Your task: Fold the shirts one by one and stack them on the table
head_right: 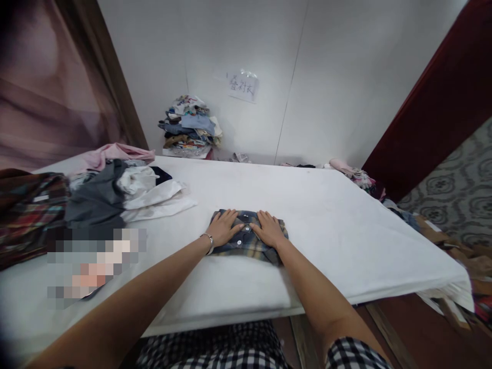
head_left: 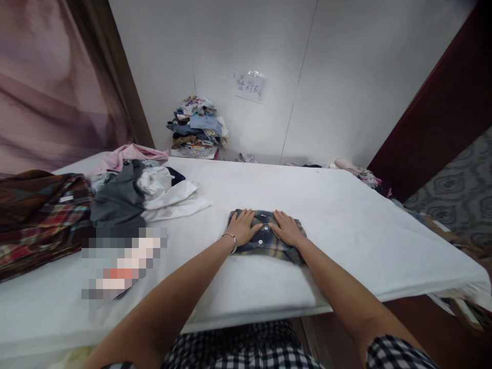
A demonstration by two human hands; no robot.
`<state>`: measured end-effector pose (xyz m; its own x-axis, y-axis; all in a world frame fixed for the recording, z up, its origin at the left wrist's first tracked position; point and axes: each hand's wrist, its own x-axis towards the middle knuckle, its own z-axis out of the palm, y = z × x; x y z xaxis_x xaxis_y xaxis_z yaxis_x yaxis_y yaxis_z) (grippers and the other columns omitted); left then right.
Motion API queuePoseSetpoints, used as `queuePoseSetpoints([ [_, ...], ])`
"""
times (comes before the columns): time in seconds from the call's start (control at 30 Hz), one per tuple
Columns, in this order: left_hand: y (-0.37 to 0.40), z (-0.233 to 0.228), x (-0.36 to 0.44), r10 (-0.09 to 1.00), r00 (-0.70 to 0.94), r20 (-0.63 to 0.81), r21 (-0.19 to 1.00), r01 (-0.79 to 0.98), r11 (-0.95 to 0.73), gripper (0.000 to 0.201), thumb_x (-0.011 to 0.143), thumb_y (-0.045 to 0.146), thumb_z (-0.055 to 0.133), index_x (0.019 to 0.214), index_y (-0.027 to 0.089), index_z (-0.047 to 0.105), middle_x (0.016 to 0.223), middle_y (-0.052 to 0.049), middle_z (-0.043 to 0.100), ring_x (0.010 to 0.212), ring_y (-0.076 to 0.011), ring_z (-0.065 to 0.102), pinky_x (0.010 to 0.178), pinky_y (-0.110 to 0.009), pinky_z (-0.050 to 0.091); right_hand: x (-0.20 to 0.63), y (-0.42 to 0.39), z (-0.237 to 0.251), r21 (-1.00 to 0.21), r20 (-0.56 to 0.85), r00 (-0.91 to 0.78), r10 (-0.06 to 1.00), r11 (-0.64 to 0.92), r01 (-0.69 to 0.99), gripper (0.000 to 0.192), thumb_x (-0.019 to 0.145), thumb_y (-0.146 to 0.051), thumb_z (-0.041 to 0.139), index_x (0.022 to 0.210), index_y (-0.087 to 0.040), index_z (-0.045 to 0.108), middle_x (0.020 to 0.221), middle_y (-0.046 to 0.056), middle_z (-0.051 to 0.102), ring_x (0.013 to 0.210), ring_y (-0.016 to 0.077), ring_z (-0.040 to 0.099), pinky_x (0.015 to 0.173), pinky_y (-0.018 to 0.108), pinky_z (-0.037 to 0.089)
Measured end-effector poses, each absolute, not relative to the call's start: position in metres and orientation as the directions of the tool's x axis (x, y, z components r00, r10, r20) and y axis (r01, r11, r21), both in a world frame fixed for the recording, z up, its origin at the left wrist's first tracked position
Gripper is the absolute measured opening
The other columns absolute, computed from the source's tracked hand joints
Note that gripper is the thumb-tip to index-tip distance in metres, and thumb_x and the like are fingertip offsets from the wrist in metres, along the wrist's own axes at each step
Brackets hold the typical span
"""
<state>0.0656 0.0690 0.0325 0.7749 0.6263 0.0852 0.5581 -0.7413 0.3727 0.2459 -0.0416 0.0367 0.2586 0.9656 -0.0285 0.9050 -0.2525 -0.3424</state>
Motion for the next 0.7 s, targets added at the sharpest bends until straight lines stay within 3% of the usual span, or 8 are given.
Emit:
queuePoseSetpoints([
  [0.1,0.073,0.037,0.067,0.648,0.758,0.077,0.479,0.542,-0.69,0.059,0.092,0.053,0.046,0.142,0.021,0.047,0.157,-0.011,0.038,0.149,-0.0292,0.025,0.121,-0.054,0.012,0.249,-0.039,0.039,-0.407,-0.018,0.262,0.965,-0.247,0.879,0.067,0.096,-0.057,0.039,0.151,-0.019,0.036,0.161,0.01,0.027,0.15,0.0288,0.018,0.12,0.051,0.014],
  [0.23,0.084,0.058,0.058,0.729,0.684,0.012,0.648,0.55,-0.527,0.051,0.094,0.049,0.041,0.137,0.024,0.053,0.15,-0.005,0.049,0.142,-0.0226,0.039,0.119,-0.039,0.025,0.258,-0.043,0.056,-0.727,0.017,0.346,0.938,-0.226,0.649,0.064,0.089,-0.061,0.05,0.14,-0.022,0.054,0.154,0.01,0.042,0.146,0.0286,0.031,0.12,0.048,0.018],
  [0.3,0.089,0.067,0.044,0.784,0.621,-0.001,0.661,0.588,-0.465,0.055,0.097,0.048,0.031,0.14,0.019,0.05,0.149,-0.008,0.051,0.137,-0.0213,0.046,0.114,-0.033,0.033,0.263,-0.055,0.066,-0.854,0.102,0.497,0.862,-0.181,0.488,0.065,0.084,-0.064,0.054,0.131,-0.021,0.062,0.147,0.011,0.05,0.141,0.0288,0.039,0.118,0.046,0.024],
  [0.37,0.09,0.072,0.027,0.84,0.542,-0.019,0.661,0.638,-0.396,0.061,0.096,0.049,0.032,0.142,0.012,0.046,0.149,-0.015,0.05,0.134,-0.0255,0.05,0.111,-0.035,0.037,0.263,-0.076,0.074,-0.911,0.21,0.641,0.738,-0.089,0.402,0.063,0.078,-0.065,0.059,0.119,-0.018,0.068,0.135,0.013,0.061,0.131,0.0302,0.05,0.112,0.047,0.034],
  [0.43,0.085,0.072,0.011,0.873,0.484,-0.054,0.646,0.684,-0.339,0.066,0.092,0.051,0.04,0.14,0.006,0.046,0.141,-0.021,0.056,0.128,-0.0321,0.055,0.107,-0.042,0.041,0.254,-0.106,0.074,-0.949,0.234,0.703,0.671,-0.001,0.316,0.056,0.073,-0.063,0.065,0.104,-0.018,0.073,0.112,0.013,0.072,0.108,0.0291,0.064,0.095,0.044,0.049],
  [0.5,0.079,0.067,0.001,0.888,0.448,-0.103,0.656,0.702,-0.278,0.071,0.087,0.054,0.05,0.138,0.005,0.048,0.13,-0.023,0.064,0.119,-0.0364,0.061,0.101,-0.046,0.045,0.234,-0.139,0.069,-0.992,0.104,0.685,0.721,0.028,0.12,0.047,0.07,-0.059,0.071,0.093,-0.019,0.073,0.089,0.008,0.075,0.078,0.0231,0.068,0.067,0.035,0.054],
  [0.57,0.074,0.063,-0.001,0.895,0.414,-0.168,0.716,0.675,-0.179,0.071,0.08,0.054,0.061,0.132,0.007,0.054,0.124,-0.022,0.067,0.115,-0.0374,0.063,0.098,-0.046,0.047,0.207,-0.168,0.059,-0.984,-0.129,0.562,0.817,-0.037,-0.172,0.04,0.07,-0.053,0.076,0.094,-0.021,0.072,0.081,0.005,0.074,0.06,0.018,0.065,0.051,0.029,0.048],
  [0.7,0.069,0.061,0.007,0.879,0.412,-0.239,0.834,0.551,-0.032,0.05,0.071,0.047,0.073,0.106,0.013,0.068,0.108,-0.016,0.075,0.102,-0.0317,0.07,0.089,-0.038,0.054,0.16,-0.193,0.045,-0.78,-0.443,0.268,0.855,-0.221,-0.585,0.034,0.073,-0.05,0.078,0.095,-0.025,0.07,0.098,0.008,0.075,0.085,0.0246,0.073,0.059,0.031,0.055],
])
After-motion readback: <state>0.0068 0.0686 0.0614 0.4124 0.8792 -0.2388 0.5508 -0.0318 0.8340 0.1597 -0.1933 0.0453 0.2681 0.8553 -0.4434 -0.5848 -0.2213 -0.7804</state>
